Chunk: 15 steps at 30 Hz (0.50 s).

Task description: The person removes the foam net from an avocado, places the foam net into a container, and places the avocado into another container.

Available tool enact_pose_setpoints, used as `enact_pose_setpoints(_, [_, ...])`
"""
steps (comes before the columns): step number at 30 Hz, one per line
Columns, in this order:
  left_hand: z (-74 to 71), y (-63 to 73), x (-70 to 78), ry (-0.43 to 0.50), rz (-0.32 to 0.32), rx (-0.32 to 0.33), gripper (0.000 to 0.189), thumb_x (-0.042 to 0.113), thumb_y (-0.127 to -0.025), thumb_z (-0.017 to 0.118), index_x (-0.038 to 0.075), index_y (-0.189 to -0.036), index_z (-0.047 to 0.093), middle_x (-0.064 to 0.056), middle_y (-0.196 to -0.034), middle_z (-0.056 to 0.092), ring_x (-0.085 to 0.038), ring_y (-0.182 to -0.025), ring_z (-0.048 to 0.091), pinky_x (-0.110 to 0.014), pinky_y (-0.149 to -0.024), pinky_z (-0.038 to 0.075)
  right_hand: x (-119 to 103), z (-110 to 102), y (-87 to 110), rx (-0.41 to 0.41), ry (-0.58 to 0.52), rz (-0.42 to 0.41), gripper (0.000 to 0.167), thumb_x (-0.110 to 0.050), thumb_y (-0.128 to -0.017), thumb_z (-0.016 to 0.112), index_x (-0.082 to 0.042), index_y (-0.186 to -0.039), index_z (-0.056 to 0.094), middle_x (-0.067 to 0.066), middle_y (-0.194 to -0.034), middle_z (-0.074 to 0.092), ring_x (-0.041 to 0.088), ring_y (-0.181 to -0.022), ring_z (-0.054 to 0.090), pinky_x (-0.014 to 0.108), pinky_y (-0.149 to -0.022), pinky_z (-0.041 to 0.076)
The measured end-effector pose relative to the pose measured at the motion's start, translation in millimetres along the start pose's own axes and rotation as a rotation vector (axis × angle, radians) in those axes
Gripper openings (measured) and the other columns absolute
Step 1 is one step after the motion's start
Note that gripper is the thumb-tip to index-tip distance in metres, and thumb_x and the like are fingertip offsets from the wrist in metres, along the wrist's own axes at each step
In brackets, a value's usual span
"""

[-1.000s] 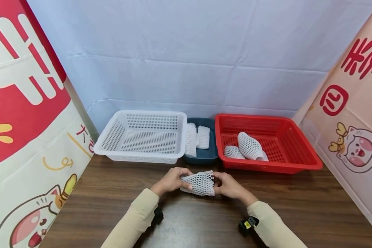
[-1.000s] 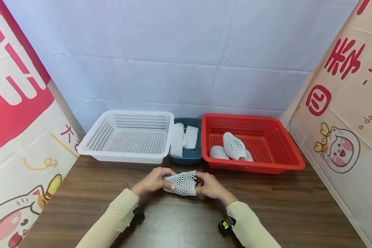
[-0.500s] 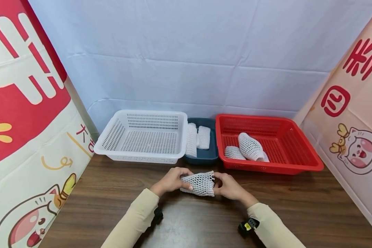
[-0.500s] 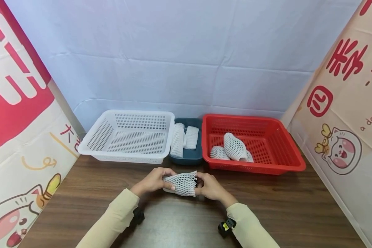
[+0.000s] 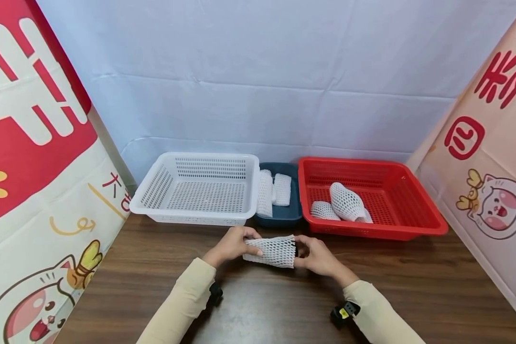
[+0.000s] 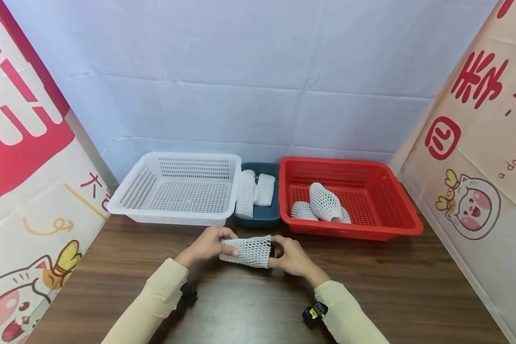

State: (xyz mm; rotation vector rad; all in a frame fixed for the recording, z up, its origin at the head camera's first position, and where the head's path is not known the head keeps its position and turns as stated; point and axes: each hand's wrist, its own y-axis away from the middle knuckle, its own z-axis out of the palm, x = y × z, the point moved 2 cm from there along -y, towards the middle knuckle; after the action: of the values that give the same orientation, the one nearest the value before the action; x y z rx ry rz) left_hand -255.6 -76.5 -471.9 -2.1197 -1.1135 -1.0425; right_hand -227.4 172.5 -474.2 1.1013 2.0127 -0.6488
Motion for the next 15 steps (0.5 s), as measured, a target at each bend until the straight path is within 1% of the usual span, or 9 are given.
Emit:
enact_pose_setpoints(4, [-0.1,0.2,-2.6,-0.007,-0.013,0.008,0.02,0.017,-0.069,0.082,0.013,-0.085,0.071,0.009,-0.074,0.065,-0.007,-0.072,0.056,-0.025,-0.065,0.046,0.6,-1.6,1.4,-0.002,-0.034,0.011,0.052,-0.006,-0.073,0.075,0.009,-0.118,0.053,0.016,-0.105,0.061,0.019,-0.082,0.064,0.031,-0.069,0.051])
enact_pose_setpoints(8, [-0.2,1.8,-5.2,-0.028,-0.016,0.007,0.018,0.02,-0.07,0.082,0.015,-0.084,0.071,0.01,-0.076,0.066,-0.007,-0.075,0.056,-0.025,-0.067,0.046,1.4,-2.1,2.7,-0.01,-0.058,0.01,0.052,-0.008,-0.073,0.076,0.009,-0.117,0.053,0.018,-0.106,0.06,0.023,-0.085,0.064,0.034,-0.07,0.052])
enact_pose_setpoints(12, [-1.2,3.9,-7.2,-0.053,-0.011,0.019,0.017,0.022,-0.07,0.082,0.017,-0.082,0.071,0.013,-0.076,0.065,-0.007,-0.076,0.055,-0.025,-0.069,0.046,1.6,-2.4,3.5,-0.015,-0.069,0.011,0.051,-0.009,-0.073,0.076,0.007,-0.117,0.054,0.016,-0.105,0.06,0.022,-0.085,0.063,0.031,-0.069,0.052])
enact_pose_setpoints(15, [-1.9,4.5,-8.6,-0.056,-0.011,0.021,0.017,0.022,-0.071,0.082,0.017,-0.082,0.071,0.014,-0.076,0.065,-0.007,-0.076,0.055,-0.025,-0.068,0.046,3.3,-3.1,4.4,-0.016,-0.058,0.02,0.052,-0.013,-0.074,0.078,0.004,-0.117,0.055,0.014,-0.105,0.059,0.021,-0.084,0.062,0.032,-0.069,0.052])
